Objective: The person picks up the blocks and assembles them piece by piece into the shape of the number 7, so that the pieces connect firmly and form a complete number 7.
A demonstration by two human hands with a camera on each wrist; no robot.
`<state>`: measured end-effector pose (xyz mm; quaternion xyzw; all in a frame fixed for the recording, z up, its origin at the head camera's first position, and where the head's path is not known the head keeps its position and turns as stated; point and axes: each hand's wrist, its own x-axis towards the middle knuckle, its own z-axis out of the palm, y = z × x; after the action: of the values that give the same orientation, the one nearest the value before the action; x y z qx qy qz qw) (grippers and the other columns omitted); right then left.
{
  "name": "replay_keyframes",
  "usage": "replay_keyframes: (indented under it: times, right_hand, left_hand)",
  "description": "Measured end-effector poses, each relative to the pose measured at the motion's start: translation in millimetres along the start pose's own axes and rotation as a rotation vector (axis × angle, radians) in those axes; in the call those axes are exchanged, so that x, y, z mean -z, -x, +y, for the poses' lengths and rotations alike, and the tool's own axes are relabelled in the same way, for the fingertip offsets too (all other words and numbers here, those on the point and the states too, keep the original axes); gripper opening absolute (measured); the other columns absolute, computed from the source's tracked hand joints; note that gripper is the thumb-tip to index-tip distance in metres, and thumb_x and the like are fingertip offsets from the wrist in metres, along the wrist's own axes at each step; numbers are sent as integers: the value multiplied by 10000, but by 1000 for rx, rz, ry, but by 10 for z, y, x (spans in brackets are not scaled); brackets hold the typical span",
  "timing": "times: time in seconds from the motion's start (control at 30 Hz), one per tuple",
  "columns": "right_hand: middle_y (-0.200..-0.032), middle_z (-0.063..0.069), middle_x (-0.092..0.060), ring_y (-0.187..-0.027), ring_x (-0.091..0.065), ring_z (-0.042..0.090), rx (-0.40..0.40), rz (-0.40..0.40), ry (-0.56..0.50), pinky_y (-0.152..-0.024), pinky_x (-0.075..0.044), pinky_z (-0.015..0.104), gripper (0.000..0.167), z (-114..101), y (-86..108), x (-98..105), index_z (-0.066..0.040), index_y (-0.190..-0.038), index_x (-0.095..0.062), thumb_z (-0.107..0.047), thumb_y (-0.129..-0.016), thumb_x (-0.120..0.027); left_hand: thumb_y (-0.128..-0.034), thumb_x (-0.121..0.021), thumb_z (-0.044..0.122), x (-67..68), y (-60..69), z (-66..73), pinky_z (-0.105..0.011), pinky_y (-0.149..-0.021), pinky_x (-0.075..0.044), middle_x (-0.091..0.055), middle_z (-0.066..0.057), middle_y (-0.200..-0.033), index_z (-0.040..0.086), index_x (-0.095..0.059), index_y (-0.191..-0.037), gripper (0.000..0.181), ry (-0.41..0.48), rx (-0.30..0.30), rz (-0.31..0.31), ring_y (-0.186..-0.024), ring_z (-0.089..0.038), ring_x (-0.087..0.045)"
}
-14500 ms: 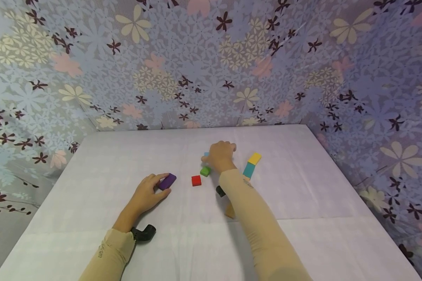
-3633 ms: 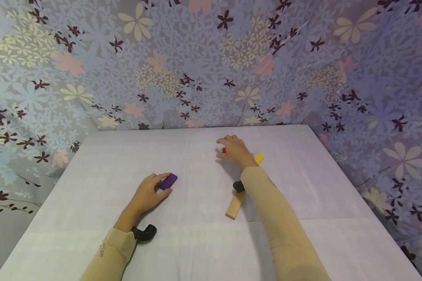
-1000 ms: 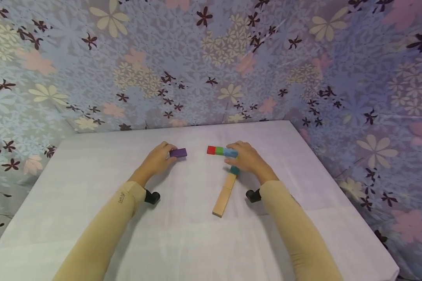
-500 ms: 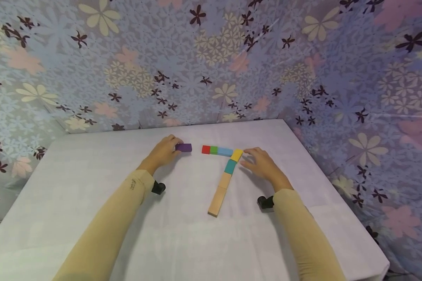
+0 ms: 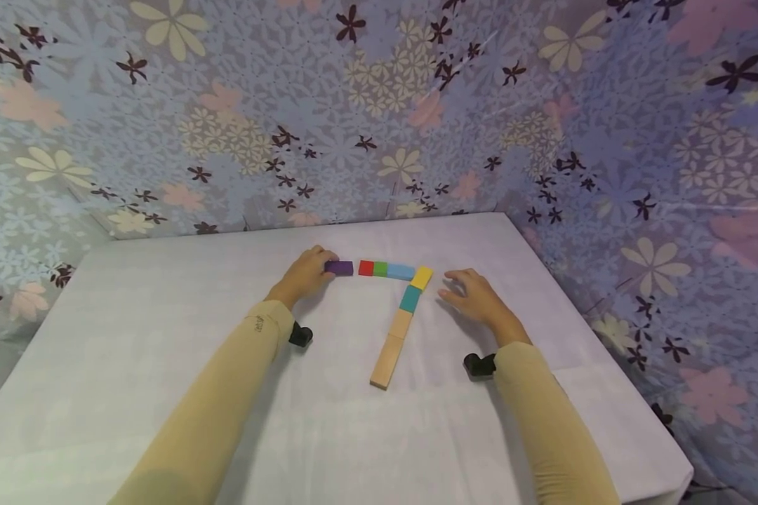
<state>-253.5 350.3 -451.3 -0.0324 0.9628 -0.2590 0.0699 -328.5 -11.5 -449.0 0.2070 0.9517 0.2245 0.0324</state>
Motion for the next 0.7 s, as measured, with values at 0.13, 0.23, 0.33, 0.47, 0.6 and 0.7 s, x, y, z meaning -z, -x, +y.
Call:
replay_keyframes:
  times: [0.13,0.23,0.33,0.47,0.6,0.7]
  right_hand:
    - [-1516,188,-371,-1438,-293,408,3,0,4,-1151,-214,627,597,6,5,-7,-119,-1479,-431,-444,-994,-555]
    - [-1518,196,-370,-1437,-288,414,-2,-2,7,-1153,-212,625,600,2,6,-13,-111,-1477,-434,-447,-994,-554]
    - [-1511,192,-378,-1436,-291,409,-5,-4,9,-1157,-215,617,591,0,8,-20,-111,-1474,-438,-439,-996,-553]
    - [-1517,182,-375,-1439,-283,408,-16,2,22,-1158,-213,616,582,-1,13,-26,-121,-1472,-442,-436,-996,-553]
    - [-1520,177,-381,-1439,-280,412,-15,14,32,-1155,-213,618,584,6,17,-40,-125,-1467,-450,-446,-991,-560]
    - [-1511,181,-392,-1433,-287,412,-4,16,34,-1155,-216,613,589,19,14,-60,-115,-1465,-454,-448,-990,-561]
  left_hand:
    - [-989,-604,175,-7,-11,19,-461,-1070,-402,-540,-101,-1308,147,-573,-1352,366,-12,15,-2,-1233,-295,-500]
    - [-987,-611,185,-24,-21,41,-459,-1065,-409,-546,-98,-1310,169,-583,-1355,369,-22,26,-6,-1226,-292,-505]
    - [-984,-618,205,-57,-25,66,-451,-1041,-430,-545,-97,-1300,190,-587,-1366,383,-39,42,3,-1206,-282,-512]
    - [-989,-610,251,-97,-15,121,-443,-974,-482,-532,-91,-1286,232,-554,-1406,421,-93,78,34,-1160,-269,-536]
    - [-995,-595,282,-109,-2,200,-455,-919,-509,-532,-86,-1272,250,-543,-1405,415,-138,110,48,-1123,-272,-552]
    - [-996,-592,300,-120,-7,236,-459,-908,-513,-536,-77,-1263,264,-555,-1390,397,-177,130,52,-1118,-272,-550]
